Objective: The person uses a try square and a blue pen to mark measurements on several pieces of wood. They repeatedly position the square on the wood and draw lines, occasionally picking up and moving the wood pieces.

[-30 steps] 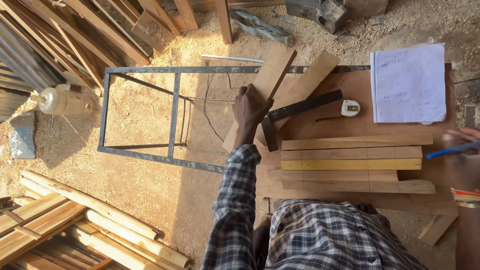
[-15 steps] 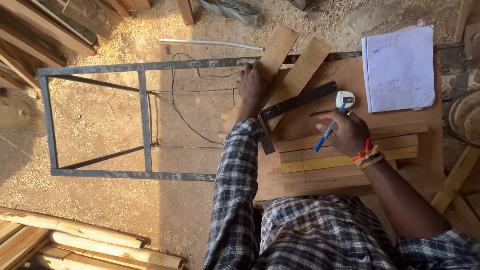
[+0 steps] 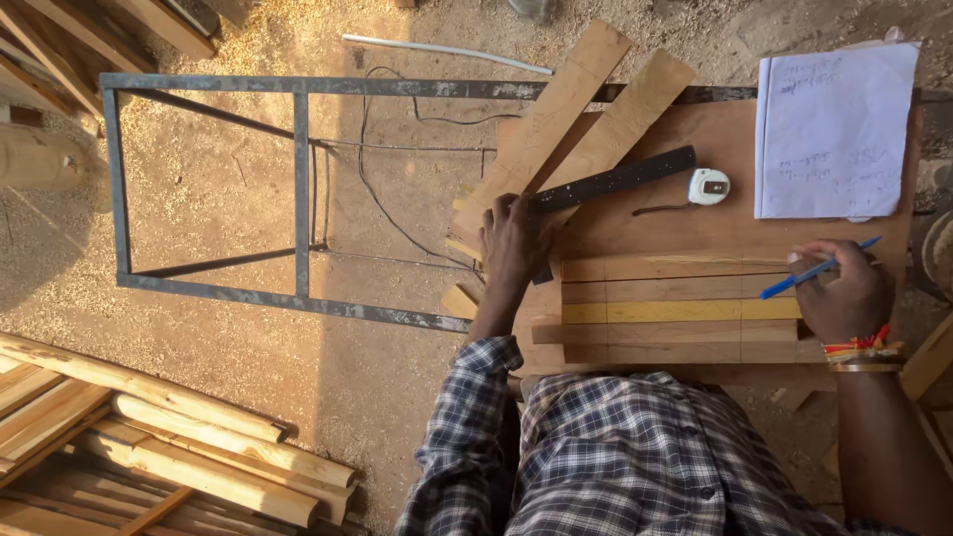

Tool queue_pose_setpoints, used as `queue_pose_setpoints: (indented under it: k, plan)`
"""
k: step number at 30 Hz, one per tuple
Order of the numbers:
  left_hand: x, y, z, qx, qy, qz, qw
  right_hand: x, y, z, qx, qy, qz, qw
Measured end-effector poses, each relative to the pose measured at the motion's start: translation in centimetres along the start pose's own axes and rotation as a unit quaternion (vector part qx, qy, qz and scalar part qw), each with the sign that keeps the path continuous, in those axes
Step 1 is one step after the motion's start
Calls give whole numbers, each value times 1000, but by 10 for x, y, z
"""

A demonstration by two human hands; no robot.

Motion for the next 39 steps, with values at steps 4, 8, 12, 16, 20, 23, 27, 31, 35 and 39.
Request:
queue_pose_setpoints:
  k: [4,8,12,16,20,23,27,31,35,39]
  plan:
    - [34,34,3,37,100,122,987,-30,5,4,-12,-35,55,998]
    - [42,80,38,-22,77,181,980,-56,-2,6,-11,-78,97,992]
    - [39,92,49,-35,44,143,988,-49,-29,-3,31,-92,117,988]
    - [49,82,35,-78,86,96,989,-19,-46,-15,52,-47,150,986]
    - [71,78,14,-139,98,107,980,19,-53,-21,69,-6,124,990]
    - [85,77,10,-184,101,96,973,41,-55,-23,79,1,98,992]
    - [96,79,9,-194,71,116,972,65,-47,-20,87,18,80,993]
    - [82,43,-24,-16,14,61,998,95,-20,-12,32,91,54,994]
    - [37,16,-76,23,-120,69,990,120,1,-1,0,132,41,990]
    - [29,24,-90,-38,-132,-3,990,124,16,14,-16,117,26,993]
Point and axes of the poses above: each hand's wrist, its own z-axis towards the middle knuckle, its own y-axis out of the palm, x = y × z, the point moved 7 cm from there along z, towards the middle knuckle, and after that the axes turned 3 degrees about x, right-handed, at the moved point
